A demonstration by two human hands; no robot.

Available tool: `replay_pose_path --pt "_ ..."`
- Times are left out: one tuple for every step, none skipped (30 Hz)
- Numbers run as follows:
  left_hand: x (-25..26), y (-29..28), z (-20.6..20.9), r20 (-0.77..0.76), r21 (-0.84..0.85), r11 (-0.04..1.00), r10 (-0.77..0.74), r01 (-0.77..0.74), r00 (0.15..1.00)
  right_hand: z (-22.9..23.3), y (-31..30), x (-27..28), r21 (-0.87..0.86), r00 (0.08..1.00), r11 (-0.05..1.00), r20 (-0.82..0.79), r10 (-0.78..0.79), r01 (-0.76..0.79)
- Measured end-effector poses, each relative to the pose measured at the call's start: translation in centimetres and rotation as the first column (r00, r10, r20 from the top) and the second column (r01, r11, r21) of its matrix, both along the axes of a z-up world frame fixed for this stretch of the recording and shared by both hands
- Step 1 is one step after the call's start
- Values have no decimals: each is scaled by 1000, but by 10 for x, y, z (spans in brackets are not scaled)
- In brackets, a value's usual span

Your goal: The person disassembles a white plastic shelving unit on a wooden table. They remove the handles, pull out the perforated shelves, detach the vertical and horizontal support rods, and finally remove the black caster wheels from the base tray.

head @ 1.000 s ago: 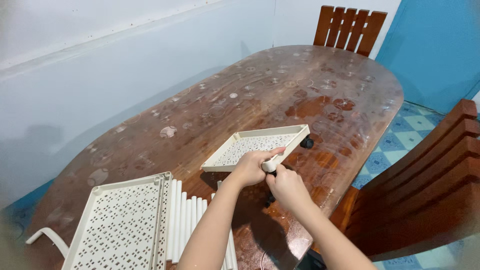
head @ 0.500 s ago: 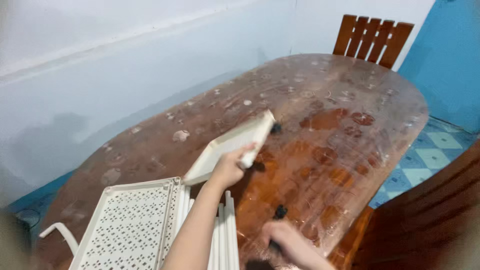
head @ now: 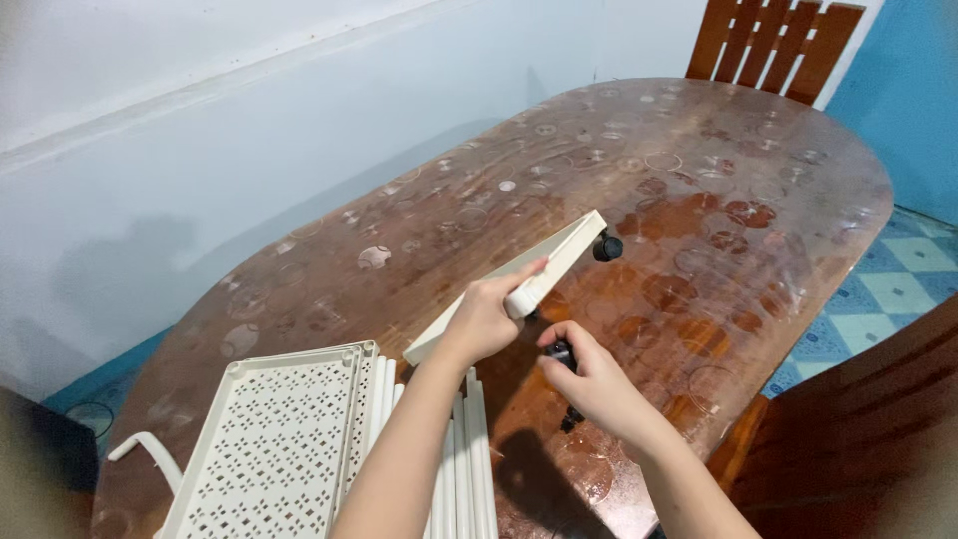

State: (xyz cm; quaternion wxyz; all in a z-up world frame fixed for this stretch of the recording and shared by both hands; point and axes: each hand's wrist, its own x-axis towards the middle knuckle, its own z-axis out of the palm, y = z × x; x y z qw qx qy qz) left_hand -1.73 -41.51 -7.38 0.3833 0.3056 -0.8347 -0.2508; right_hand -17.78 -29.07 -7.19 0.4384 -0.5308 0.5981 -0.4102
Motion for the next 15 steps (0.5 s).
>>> replay_pose_path --pt "0 2 4 18 45 998 34 -35 999 4 5 -1 -6 999 1000 35 -5 5" --pt "-1 4 9 -7 17 999 40 -40 999 8 7 -2 -17 997 1000 72 -7 8" --pt "-2 6 14 -32 -11 999 45 -46 998 9 8 -2 -28 994 1000 109 -8 11" --pt "-3 9 18 -58 -38 998 50 -52 997 10 7 -4 -92 991 996 134 7 5" --pt "-4 11 23 -87 -4 998 60 -61 994 9 5 -5 -155 987 988 159 25 0" --pt "-5 14 27 -116 30 997 72 -69 991 8 3 -6 -217 982 976 181 44 -4" --pt "-6 17 31 -145 65 995 85 -76 986 7 1 -7 -247 977 969 203 59 -7" --pt "-7 21 35 -193 38 999 44 -38 980 7 0 -8 -274 972 962 225 73 -9" --pt "-8 24 39 -240 10 1000 3 0 971 8 -1 -9 -301 965 954 246 89 -11" --pt "-10 26 44 -285 -23 999 -42 37 958 11 -1 -10 -275 969 961 241 58 11" --pt "-11 29 48 -265 24 1000 -10 17 964 15 -1 -10 -249 971 968 236 27 33" --pt "-12 31 53 -245 68 998 21 -4 969 20 -1 -10 -226 973 973 229 -2 55" --pt "-14 34 58 -224 112 993 51 -26 973 25 1 -11 -221 977 974 213 -9 57" --pt "-15 36 62 -225 149 989 45 -12 973 30 3 -13 -216 980 975 197 -14 58" --pt "-16 38 65 -226 185 983 40 3 973 35 5 -14 -211 983 976 182 -19 58"
